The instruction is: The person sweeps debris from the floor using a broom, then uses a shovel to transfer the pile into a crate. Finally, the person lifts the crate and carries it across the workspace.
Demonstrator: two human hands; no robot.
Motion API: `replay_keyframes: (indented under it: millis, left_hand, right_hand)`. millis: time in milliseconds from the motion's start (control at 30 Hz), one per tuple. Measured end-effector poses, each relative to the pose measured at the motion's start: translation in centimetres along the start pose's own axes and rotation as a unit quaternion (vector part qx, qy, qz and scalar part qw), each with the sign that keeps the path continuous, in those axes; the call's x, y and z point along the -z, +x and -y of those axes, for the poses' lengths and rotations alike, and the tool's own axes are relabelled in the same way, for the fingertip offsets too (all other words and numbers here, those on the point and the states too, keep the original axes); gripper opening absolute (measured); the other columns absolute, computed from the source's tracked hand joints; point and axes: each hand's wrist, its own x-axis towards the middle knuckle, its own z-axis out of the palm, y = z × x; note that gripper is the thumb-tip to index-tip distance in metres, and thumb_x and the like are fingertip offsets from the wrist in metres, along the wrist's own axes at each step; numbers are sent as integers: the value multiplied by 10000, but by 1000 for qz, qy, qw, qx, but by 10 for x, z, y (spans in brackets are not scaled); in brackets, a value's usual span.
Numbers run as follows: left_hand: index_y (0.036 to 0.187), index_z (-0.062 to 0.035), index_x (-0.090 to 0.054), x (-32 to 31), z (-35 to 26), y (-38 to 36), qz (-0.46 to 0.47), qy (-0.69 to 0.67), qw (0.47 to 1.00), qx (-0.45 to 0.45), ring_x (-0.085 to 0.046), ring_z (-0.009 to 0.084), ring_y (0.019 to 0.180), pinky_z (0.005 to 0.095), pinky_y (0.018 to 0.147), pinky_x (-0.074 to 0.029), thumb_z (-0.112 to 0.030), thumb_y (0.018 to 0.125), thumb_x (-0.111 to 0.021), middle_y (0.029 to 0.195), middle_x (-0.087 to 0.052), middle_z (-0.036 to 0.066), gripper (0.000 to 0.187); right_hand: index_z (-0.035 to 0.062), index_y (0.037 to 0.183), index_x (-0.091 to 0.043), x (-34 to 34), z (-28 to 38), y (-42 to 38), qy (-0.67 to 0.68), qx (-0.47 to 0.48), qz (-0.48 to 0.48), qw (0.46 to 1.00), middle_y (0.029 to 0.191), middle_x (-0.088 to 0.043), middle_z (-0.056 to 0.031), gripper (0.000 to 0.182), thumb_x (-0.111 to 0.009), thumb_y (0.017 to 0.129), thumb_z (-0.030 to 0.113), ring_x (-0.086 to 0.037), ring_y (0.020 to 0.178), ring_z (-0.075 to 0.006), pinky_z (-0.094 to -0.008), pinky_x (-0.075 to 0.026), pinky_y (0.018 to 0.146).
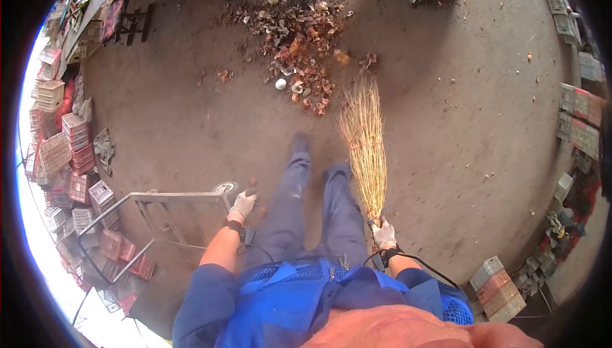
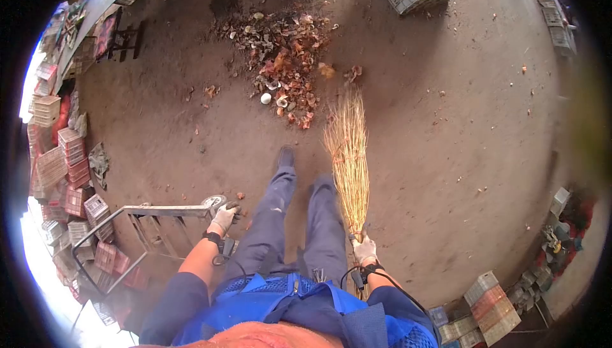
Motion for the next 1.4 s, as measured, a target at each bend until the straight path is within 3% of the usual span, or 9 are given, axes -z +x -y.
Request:
replay_keyframes:
  millis: [33, 133, 233, 333, 467, 633, 767, 967, 1400]
  left_hand:
    - [1094, -84, -696, 1, -28, -13, 7, -45, 995, 89, -662, 242, 999, 350, 794, -562, -93, 905, -506, 1226, -610, 158, 269]
    - [1082, -83, -698, 16, -16, -9, 16, 288, 942, -173, -659, 287, 1010, 360, 828, -560, -84, 878, -526, 1193, -622, 173, 267]
    - [1075, -80, -699, 20, -25, -11, 41, 152, 984, -87, -652, 313, 1025, 364, 862, -552, -74, 854, -540, 1172, -632, 186, 273]
    - [1073, -68, -698, 29, 13, 10, -34, 352, 894, -275, -651, 310, 1033, 370, 869, -552, -68, 855, -542, 1155, -640, 188, 269]
    - [1119, -71, -655, 35, 72, 29, -22, 65, 987, -142, -660, 167, 733, 296, 612, -524, -156, 916, -568, 973, -686, 78, 237]
    - [1157, -59, -633, 38, -2, -32, -54, -175, 981, 69, -665, 160, 708, 291, 593, -524, -166, 920, -575, 945, -690, 76, 266]
    - [1138, -61, -638, 37, 8, -43, -55, -147, 987, 21, -636, 124, 693, 263, 545, -475, -153, 913, -584, 868, -678, 58, 249]
    - [1117, -80, -645, 18, 36, -32, -42, -318, 938, 129, -631, 143, 656, 277, 532, -476, -140, 898, -588, 868, -681, 70, 234]
    - [1215, -86, -589, 34, -88, 11, 53, -278, 959, 27, -641, 318, 970, 463, 784, -535, -253, 899, -641, 1006, -675, 135, 362]
  right_hand:
    - [149, 1241, -587, 9, 1, -10, 6, 10, 3, 1000, 961, -669, -286, 480, -668, 859, 427, -629, 964, -468, -512, -488, 855]
    - [154, 1203, -607, 40, 2, -26, -16, 51, -5, 999, 967, -673, -272, 417, -657, 866, 394, -634, 944, -461, -513, -497, 838]
    - [135, 1213, -613, 75, 34, -11, -5, 87, -77, 993, 967, -675, -267, 430, -633, 877, 400, -632, 962, -453, -505, -489, 872]
    - [43, 1259, -582, 89, 54, 85, -89, 127, -195, 968, 1081, -645, -288, 532, -528, 933, 461, -595, 1037, -477, -525, -483, 905]
    - [158, 1496, -344, 147, 182, 195, -60, 127, -171, 975, 1161, -613, -299, 706, -497, 916, 531, -582, 1094, -450, -505, -460, 949]
    - [35, 1262, -568, 131, 301, 259, -155, 184, -119, 963, 1088, -659, -254, 547, -594, 860, 405, -627, 1053, -400, -455, -501, 916]
    - [120, 1515, -270, 115, 271, 225, -272, 206, -48, 939, 1068, -663, -253, 742, -549, 892, 411, -630, 1036, -397, -460, -496, 916]
    - [146, 1276, -591, 200, 230, 114, -310, 185, -165, 918, 995, -677, -210, 465, -587, 911, 433, -663, 921, -361, -459, -524, 813]
    - [184, 1230, -628, 248, 244, -42, -98, 150, -69, 981, 1034, -699, -184, 435, -573, 866, 414, -665, 998, -345, -436, -514, 885]
